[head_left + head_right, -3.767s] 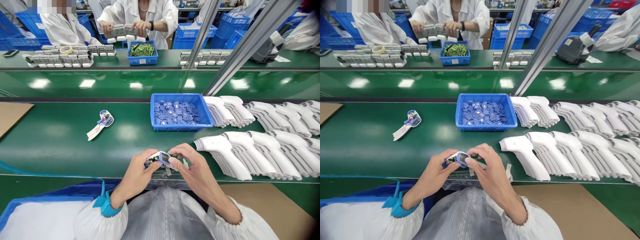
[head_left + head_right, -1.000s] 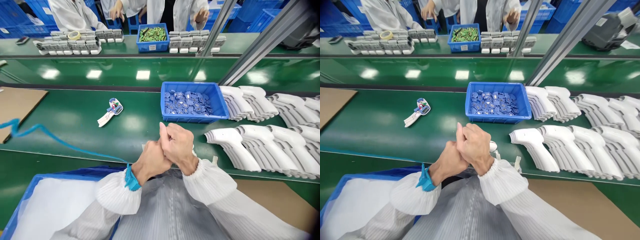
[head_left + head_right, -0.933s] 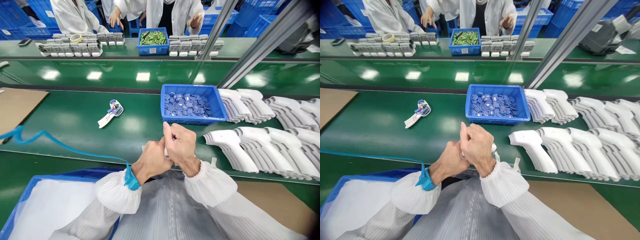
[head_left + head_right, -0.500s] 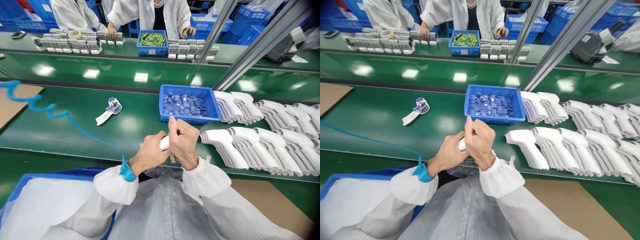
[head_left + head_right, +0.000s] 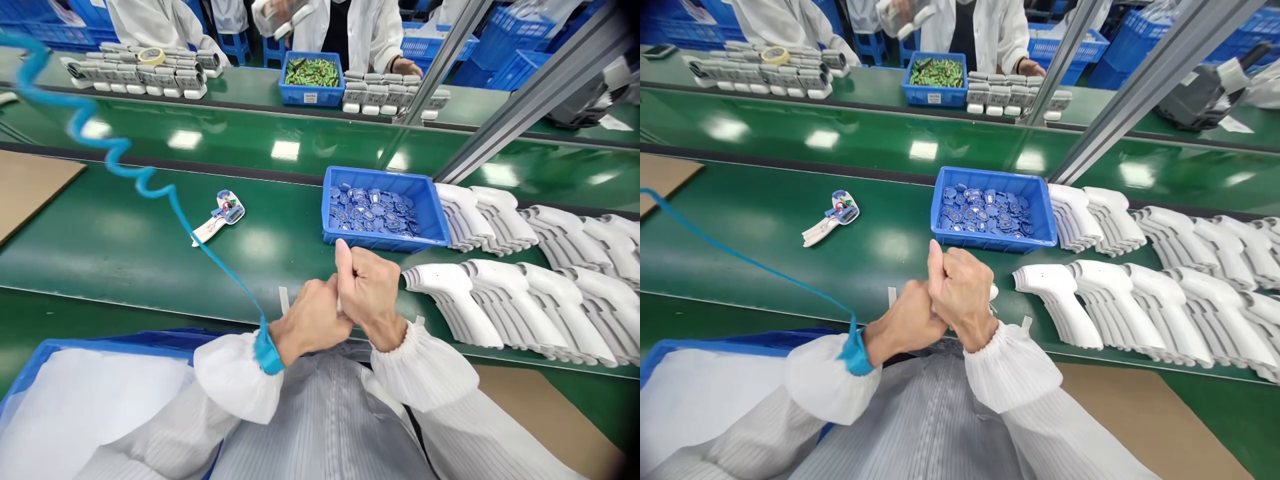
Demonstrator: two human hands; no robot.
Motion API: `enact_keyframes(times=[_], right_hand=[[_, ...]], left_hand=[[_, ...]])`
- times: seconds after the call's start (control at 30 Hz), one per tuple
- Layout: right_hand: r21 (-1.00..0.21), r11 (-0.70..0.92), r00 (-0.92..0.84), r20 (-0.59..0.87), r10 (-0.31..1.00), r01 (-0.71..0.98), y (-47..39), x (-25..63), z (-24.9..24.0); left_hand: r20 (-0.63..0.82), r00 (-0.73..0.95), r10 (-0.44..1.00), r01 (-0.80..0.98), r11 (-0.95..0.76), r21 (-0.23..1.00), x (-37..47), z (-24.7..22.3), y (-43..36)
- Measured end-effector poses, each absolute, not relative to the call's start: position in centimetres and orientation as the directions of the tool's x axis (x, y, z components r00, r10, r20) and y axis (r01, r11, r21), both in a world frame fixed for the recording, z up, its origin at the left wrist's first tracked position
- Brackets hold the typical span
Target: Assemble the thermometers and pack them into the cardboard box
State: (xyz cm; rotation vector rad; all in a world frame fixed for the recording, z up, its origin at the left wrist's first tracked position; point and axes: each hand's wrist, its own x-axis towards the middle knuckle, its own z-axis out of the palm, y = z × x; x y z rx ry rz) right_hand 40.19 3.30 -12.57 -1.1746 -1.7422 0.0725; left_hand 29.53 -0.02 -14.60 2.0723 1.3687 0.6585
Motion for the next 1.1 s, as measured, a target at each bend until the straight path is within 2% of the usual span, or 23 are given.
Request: enact_keyframes(times=[0.07, 0.13, 0.23, 0.3, 0.37, 0.47, 0.5, 0.57, 0.67, 0.73, 0.8, 0.9, 0.97, 1.03, 1.1], right_hand=[[-0.502, 0.531, -0.026, 0.71, 0.704, 0.683, 3.4, 40.0, -12.8], [-0.563, 0.508, 0.023, 0.684, 0.729, 0.651, 3.3, 40.1, -12.7], [-0.645, 0.469, 0.048, 0.617, 0.786, 0.603, 2.8, 40.9, -12.3], [-0.603, 0.483, 0.0, 0.625, 0.781, 0.635, 2.6, 41.4, -12.0], [-0.521, 0.515, -0.06, 0.661, 0.748, 0.68, 2.7, 41.5, -11.8], [-0.47, 0.54, -0.067, 0.708, 0.703, 0.698, 2.9, 41.1, -12.0], [-0.493, 0.541, -0.044, 0.71, 0.702, 0.681, 2.8, 41.0, -12.0], [-0.625, 0.504, 0.048, 0.655, 0.754, 0.596, 2.5, 41.0, -12.0], [-0.863, 0.321, 0.162, 0.407, 0.899, 0.391, 1.7, 42.2, -11.8], [-0.917, 0.226, 0.163, 0.291, 0.943, 0.33, 1.5, 43.6, -11.5], [-0.916, 0.2, 0.153, 0.266, 0.952, 0.347, 2.2, 45.4, -11.2], [-0.841, 0.215, 0.123, 0.313, 0.942, 0.497, 4.8, 47.6, -10.5], [-0.691, 0.257, 0.035, 0.378, 0.925, 0.675, 7.5, 48.2, -10.0], [-0.495, 0.298, -0.097, 0.392, 0.915, 0.816, 10.5, 48.1, -9.6], [-0.366, 0.332, -0.205, 0.344, 0.916, 0.869, 13.5, 47.3, -9.5]], left_hand=[[0.094, 0.316, 0.944, 0.731, -0.306, 0.61, 29.8, -15.0, -0.1], [0.083, 0.3, 0.95, 0.77, -0.292, 0.567, 29.8, -14.8, -0.2], [0.081, 0.329, 0.941, 0.745, -0.311, 0.591, 29.5, -13.9, -0.1], [0.09, 0.362, 0.928, 0.698, -0.334, 0.634, 29.5, -13.5, 0.0], [0.106, 0.387, 0.916, 0.692, -0.365, 0.623, 29.6, -13.5, 0.0], [0.105, 0.378, 0.92, 0.795, -0.38, 0.473, 29.7, -13.9, 0.0], [0.11, 0.372, 0.922, 0.821, -0.382, 0.425, 29.7, -14.0, -0.1], [0.118, 0.381, 0.917, 0.832, -0.396, 0.39, 29.6, -14.0, -0.2], [0.111, 0.389, 0.914, 0.813, -0.398, 0.425, 29.3, -13.4, -0.7], [0.09, 0.378, 0.922, 0.797, -0.373, 0.475, 28.9, -13.1, -1.0], [0.075, 0.36, 0.93, 0.767, -0.341, 0.543, 28.1, -12.9, -1.2], [0.08, 0.304, 0.949, 0.722, -0.285, 0.631, 26.2, -12.7, -1.2], [0.092, 0.27, 0.959, 0.73, -0.266, 0.629, 25.0, -12.6, -1.0], [0.114, 0.262, 0.958, 0.785, -0.28, 0.552, 24.3, -12.5, -0.8], [0.131, 0.286, 0.949, 0.846, -0.315, 0.43, 24.3, -12.4, -0.6]])
